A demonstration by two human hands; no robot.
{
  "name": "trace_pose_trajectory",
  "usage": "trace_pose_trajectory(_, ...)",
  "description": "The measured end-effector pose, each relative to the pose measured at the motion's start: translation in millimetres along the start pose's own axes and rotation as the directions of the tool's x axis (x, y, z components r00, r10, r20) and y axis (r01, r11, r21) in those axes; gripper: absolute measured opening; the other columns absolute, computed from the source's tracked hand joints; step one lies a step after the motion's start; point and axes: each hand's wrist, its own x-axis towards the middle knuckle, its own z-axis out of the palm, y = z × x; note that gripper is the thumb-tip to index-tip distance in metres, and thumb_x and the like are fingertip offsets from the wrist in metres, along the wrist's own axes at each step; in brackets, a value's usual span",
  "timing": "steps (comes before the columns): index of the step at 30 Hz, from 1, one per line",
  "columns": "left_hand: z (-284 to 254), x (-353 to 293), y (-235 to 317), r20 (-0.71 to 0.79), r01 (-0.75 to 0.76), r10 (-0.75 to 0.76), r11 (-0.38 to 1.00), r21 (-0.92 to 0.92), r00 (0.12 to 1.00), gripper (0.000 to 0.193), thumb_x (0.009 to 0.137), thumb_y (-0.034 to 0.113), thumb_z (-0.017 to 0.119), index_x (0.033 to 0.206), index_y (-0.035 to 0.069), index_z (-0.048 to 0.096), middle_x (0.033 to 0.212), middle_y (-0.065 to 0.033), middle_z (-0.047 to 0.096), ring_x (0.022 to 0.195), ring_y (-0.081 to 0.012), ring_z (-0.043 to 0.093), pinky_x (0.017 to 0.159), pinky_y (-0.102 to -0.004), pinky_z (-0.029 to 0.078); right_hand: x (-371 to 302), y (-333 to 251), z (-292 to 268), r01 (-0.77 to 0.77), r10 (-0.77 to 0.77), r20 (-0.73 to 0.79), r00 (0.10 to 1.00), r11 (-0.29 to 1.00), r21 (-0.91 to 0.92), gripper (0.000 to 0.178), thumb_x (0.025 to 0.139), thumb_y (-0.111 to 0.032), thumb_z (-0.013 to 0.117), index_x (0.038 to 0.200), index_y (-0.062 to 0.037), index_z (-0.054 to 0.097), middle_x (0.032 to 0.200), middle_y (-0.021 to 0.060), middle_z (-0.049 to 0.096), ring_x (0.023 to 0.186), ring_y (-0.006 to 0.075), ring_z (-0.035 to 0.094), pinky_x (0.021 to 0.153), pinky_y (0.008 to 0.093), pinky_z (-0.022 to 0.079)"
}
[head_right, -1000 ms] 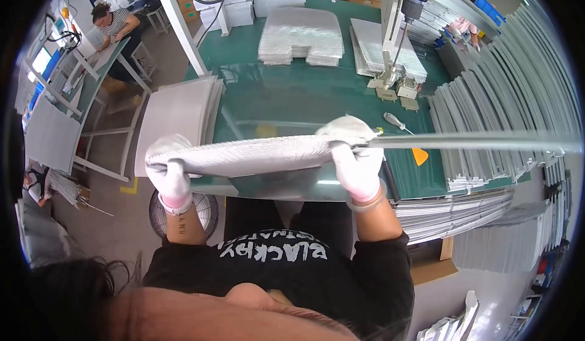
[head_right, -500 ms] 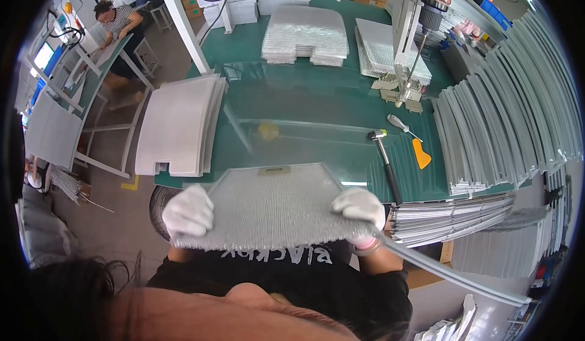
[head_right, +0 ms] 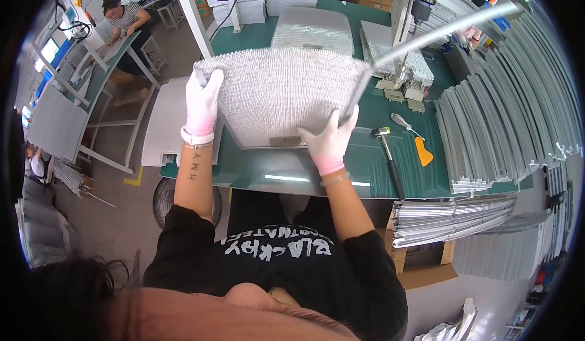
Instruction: The recorder assembles metal frames onto mesh filters using a hammer and a power screwdriver at a manufacturing workstation.
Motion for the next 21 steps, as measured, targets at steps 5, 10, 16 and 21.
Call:
trace_pose_trajectory(5, 7, 6, 3, 0.006, 0.084, -0.085, 0.969, -0.232, 0.996, 0.011, 0.09, 0.007, 0.068, 0.097, 0.002, 0.061, 0.082, 0.0027, 0.059, 0.074, -0.0039, 0.051, 0.065, -0.0186, 0.042, 23, 6, -8, -0.023, 0.016, 0.088, 0.996, 0.997, 0.08, 0.121, 0.053, -0.033, 0.095, 0.143, 0.0075, 0.025, 0.14, 0.0353, 0.032, 0.128, 0.0456, 0.041, 0.11, 0.0457, 0.036)
trace_pose_trajectory(10, -2, -4, 11, 0.019, 0.045, -0.045, 0.999, -0.023, 0.999, 0.014, 0.09, 0.006, 0.065, 0.102, -0.001, 0.062, 0.088, 0.0004, 0.063, 0.079, -0.0061, 0.055, 0.072, -0.023, 0.046, 90, 13, -61, -0.191, 0.135, 0.135, 0.982, 0.704, 0.685, 0.029, 0.087, -0.011, 0.067, 0.112, -0.0008, 0.056, 0.069, -0.0015, 0.049, 0.059, 0.0052, 0.04, 0.054, 0.0213, 0.036)
trace_pose_trajectory(16, -3, -24, 22, 0.048, 0.0, -0.002, 0.999, 0.052, 0.999, 0.018, 0.088, 0.002, 0.059, 0.105, -0.002, 0.062, 0.092, -0.0019, 0.064, 0.083, -0.0082, 0.057, 0.076, -0.0252, 0.047, 94, -5, -82, -0.174, 0.156, 0.088, 0.984, 0.709, 0.683, 0.007, 0.092, -0.007, 0.062, 0.088, -0.0037, 0.057, 0.073, -0.0038, 0.052, 0.065, 0.0033, 0.043, 0.059, 0.0209, 0.038)
trace_pose_trajectory(21, -15, -63, 27, 0.176, -0.178, 0.193, 0.979, -0.095, 0.965, 0.011, 0.081, 0.0, 0.061, 0.091, 0.0, 0.063, 0.09, -0.0084, 0.065, 0.083, -0.0195, 0.06, 0.08, -0.0321, 0.048, 71, -5, -95, 0.01, -0.016, 0.0, 1.0, 0.614, 0.789, 0.01, 0.088, 0.002, 0.049, 0.095, -0.0009, 0.055, 0.088, 0.0117, 0.062, 0.08, 0.0189, 0.058, 0.078, 0.0311, 0.047)
